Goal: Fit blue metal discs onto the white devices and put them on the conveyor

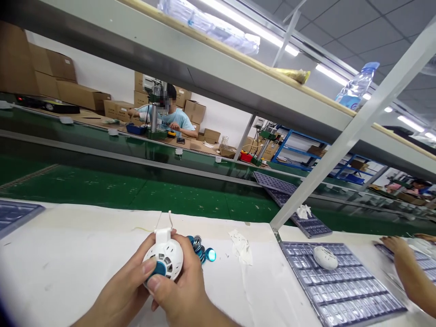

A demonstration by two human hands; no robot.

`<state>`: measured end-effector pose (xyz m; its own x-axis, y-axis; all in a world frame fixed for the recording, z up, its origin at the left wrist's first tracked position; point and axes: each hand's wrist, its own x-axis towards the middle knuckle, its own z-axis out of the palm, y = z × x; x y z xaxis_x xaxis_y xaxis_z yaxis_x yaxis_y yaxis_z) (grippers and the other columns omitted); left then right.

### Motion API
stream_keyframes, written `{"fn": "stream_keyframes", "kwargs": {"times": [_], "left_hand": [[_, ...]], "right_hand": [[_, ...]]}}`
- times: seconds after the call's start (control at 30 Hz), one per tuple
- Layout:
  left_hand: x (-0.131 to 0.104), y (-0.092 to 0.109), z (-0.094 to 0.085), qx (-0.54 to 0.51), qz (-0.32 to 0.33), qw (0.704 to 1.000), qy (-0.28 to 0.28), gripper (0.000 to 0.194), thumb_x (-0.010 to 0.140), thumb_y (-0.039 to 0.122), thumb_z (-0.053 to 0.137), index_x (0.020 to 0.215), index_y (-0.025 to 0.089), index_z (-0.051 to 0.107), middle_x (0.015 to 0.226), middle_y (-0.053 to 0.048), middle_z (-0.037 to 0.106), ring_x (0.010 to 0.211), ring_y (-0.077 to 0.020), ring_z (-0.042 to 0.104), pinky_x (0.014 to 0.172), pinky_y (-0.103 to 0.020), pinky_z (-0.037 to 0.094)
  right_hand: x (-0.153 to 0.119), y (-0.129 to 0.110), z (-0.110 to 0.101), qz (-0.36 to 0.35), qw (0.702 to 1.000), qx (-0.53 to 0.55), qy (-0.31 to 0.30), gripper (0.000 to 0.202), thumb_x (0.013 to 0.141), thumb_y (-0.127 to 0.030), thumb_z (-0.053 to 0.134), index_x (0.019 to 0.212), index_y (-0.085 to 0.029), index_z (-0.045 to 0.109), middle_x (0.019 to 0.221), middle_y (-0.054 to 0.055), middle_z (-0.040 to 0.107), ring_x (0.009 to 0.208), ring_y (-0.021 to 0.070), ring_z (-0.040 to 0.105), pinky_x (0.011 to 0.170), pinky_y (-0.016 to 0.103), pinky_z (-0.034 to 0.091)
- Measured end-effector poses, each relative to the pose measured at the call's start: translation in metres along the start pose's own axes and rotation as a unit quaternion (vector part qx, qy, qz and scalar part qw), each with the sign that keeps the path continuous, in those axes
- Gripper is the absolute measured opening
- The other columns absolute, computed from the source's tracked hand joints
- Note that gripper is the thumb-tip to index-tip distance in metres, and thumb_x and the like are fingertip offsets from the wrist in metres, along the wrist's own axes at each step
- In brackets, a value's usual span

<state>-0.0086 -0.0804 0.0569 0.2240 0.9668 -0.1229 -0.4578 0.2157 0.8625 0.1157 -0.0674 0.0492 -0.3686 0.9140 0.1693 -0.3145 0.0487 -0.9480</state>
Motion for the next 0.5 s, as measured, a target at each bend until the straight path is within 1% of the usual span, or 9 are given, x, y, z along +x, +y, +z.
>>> {"fn": "stream_keyframes", "kwargs": {"times": [0.07,0.1,0.17,0.23,0.3,0.33,0.4,0.47,0.5], "left_hand": [[0.006,0.0,-0.001,0.048,0.014,0.998,0.028,0.078,0.083,0.061,0.06,0.148,0.029,0.03,0.099,-0.006,0.064,0.065,-0.018,0.059,0.051,-0.028,0.046],[0.01,0.0,-0.002,0.078,0.023,0.995,0.051,0.078,0.084,0.063,0.057,0.148,0.03,0.029,0.1,-0.006,0.064,0.063,-0.0181,0.06,0.05,-0.029,0.047],[0.017,0.002,-0.007,0.139,0.041,0.984,0.101,0.072,0.083,0.065,0.056,0.143,0.028,0.038,0.092,-0.005,0.065,0.056,-0.0174,0.058,0.048,-0.029,0.047],[0.024,0.003,-0.013,0.19,0.06,0.97,0.141,0.057,0.08,0.061,0.063,0.124,0.025,0.055,0.071,0.001,0.062,0.052,-0.0166,0.052,0.049,-0.028,0.045],[0.028,0.004,-0.019,0.24,0.079,0.955,0.156,0.04,0.078,0.059,0.067,0.1,0.025,0.066,0.055,0.004,0.053,0.054,-0.017,0.048,0.049,-0.027,0.042],[0.029,0.004,-0.022,0.259,0.092,0.949,0.156,0.035,0.077,0.058,0.068,0.09,0.025,0.068,0.056,0.003,0.052,0.055,-0.0173,0.047,0.049,-0.027,0.041],[0.032,0.003,-0.026,0.279,0.122,0.94,0.153,0.031,0.076,0.057,0.07,0.08,0.026,0.07,0.072,0.0,0.06,0.06,-0.0178,0.05,0.05,-0.028,0.042],[0.035,-0.001,-0.032,0.291,0.14,0.935,0.147,0.029,0.072,0.055,0.074,0.075,0.026,0.071,0.092,-0.002,0.063,0.068,-0.0193,0.055,0.053,-0.029,0.046],[0.038,-0.003,-0.034,0.296,0.145,0.933,0.147,0.029,0.07,0.054,0.075,0.073,0.026,0.071,0.097,-0.003,0.062,0.073,-0.0207,0.058,0.056,-0.029,0.048]], "right_hand": [[0.008,-0.002,-0.005,0.004,1.0,-0.024,0.007,0.065,0.075,-0.06,0.074,0.124,-0.02,0.055,0.077,0.0,0.057,0.054,0.0105,0.049,0.043,0.021,0.046],[0.014,-0.002,-0.011,0.011,0.998,-0.047,0.033,0.06,0.078,-0.061,0.07,0.12,-0.02,0.057,0.078,0.0,0.059,0.054,0.0112,0.051,0.044,0.022,0.046],[0.032,0.0,-0.03,0.032,0.984,-0.109,0.139,0.051,0.083,-0.06,0.061,0.112,-0.019,0.059,0.081,0.002,0.061,0.059,0.0134,0.055,0.047,0.023,0.048],[0.05,0.005,-0.056,0.062,0.95,-0.168,0.257,0.046,0.086,-0.056,0.056,0.111,-0.017,0.058,0.086,0.005,0.063,0.066,0.016,0.06,0.048,0.022,0.048],[0.064,0.009,-0.082,0.091,0.922,-0.204,0.317,0.046,0.088,-0.051,0.053,0.114,-0.014,0.055,0.083,0.006,0.063,0.063,0.0175,0.061,0.042,0.022,0.043],[0.068,0.009,-0.094,0.099,0.913,-0.217,0.331,0.047,0.089,-0.048,0.051,0.118,-0.012,0.053,0.081,0.007,0.064,0.06,0.018,0.062,0.039,0.022,0.041],[0.07,0.005,-0.112,0.098,0.895,-0.25,0.357,0.05,0.09,-0.044,0.049,0.127,-0.011,0.049,0.083,0.007,0.066,0.06,0.0189,0.064,0.04,0.024,0.042],[0.064,-0.007,-0.13,0.081,0.874,-0.295,0.378,0.049,0.089,-0.039,0.054,0.132,-0.015,0.048,0.087,0.005,0.069,0.067,0.0196,0.068,0.049,0.026,0.048],[0.058,-0.017,-0.141,0.074,0.86,-0.322,0.39,0.047,0.088,-0.035,0.058,0.131,-0.018,0.051,0.088,0.004,0.07,0.072,0.02,0.069,0.056,0.027,0.052]]}}
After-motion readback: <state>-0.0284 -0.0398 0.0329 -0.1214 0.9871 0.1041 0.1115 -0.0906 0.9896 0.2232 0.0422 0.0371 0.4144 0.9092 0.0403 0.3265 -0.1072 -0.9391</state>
